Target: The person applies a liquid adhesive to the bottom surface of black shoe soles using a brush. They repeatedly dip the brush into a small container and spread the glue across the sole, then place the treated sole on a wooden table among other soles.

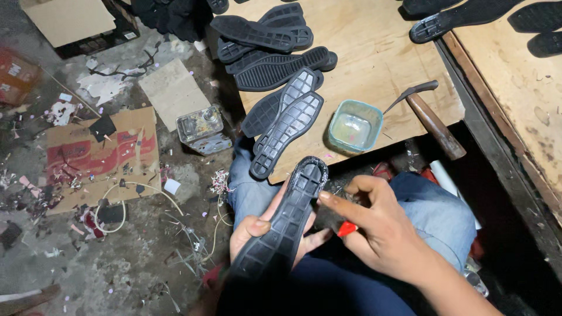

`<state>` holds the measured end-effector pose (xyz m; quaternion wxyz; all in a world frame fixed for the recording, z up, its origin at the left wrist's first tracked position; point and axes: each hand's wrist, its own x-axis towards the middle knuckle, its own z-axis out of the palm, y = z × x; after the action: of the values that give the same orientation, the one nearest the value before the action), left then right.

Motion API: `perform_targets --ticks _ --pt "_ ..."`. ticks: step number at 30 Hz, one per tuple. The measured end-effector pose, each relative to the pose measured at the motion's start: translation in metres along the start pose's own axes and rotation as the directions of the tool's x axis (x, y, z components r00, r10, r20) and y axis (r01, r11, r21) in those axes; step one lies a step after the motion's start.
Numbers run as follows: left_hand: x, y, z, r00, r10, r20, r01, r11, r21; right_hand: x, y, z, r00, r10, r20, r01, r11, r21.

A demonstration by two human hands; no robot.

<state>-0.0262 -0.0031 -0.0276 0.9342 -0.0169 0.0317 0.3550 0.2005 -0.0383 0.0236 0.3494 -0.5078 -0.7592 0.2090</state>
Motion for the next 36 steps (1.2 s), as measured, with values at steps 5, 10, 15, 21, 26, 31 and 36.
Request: perform_targets --ticks 5,10,15,21,26,31,36 --pt "0.004 0.002 -0.003 0.997 0.071 -0.019 -0.068 0.993 0.1 -0.004 -0.014 0.01 0.988 -0.117 0.099 0.139 0.958 -0.25" --pt "0.004 0.006 0.003 0.995 0.07 0.073 -0.076 0.993 0.09 -0.012 -0.008 -0.004 0.993 -0.11 -0.038 0.105 0.987 -0.118" --pt "0.001 0.007 0.014 0.998 0.03 0.06 -0.042 0.98 0.197 -0.021 0.01 -0.029 0.974 0.134 -0.181 -0.129 0.991 0.04" --pt "-0.001 0.005 0.03 1.0 0.012 -0.021 -0.003 0.922 0.388 -0.025 0.016 -0.008 0.86 0.449 -0.241 -0.177 0.707 0.685" --pt "-0.001 0.003 0.017 0.999 0.022 -0.027 -0.01 0.929 0.369 -0.021 0.007 0.01 0.86 0.448 -0.244 -0.305 0.836 0.457" --pt "-0.004 0.01 -0.006 0.999 -0.037 0.005 0.036 0.976 0.214 -0.031 -0.012 0.011 0.975 0.173 -0.137 -0.121 0.939 0.323" --pt "0.001 0.002 -0.003 1.0 -0.005 0.016 0.002 0.98 0.199 -0.023 -0.008 0.004 0.968 0.171 -0.186 -0.111 0.949 0.296"
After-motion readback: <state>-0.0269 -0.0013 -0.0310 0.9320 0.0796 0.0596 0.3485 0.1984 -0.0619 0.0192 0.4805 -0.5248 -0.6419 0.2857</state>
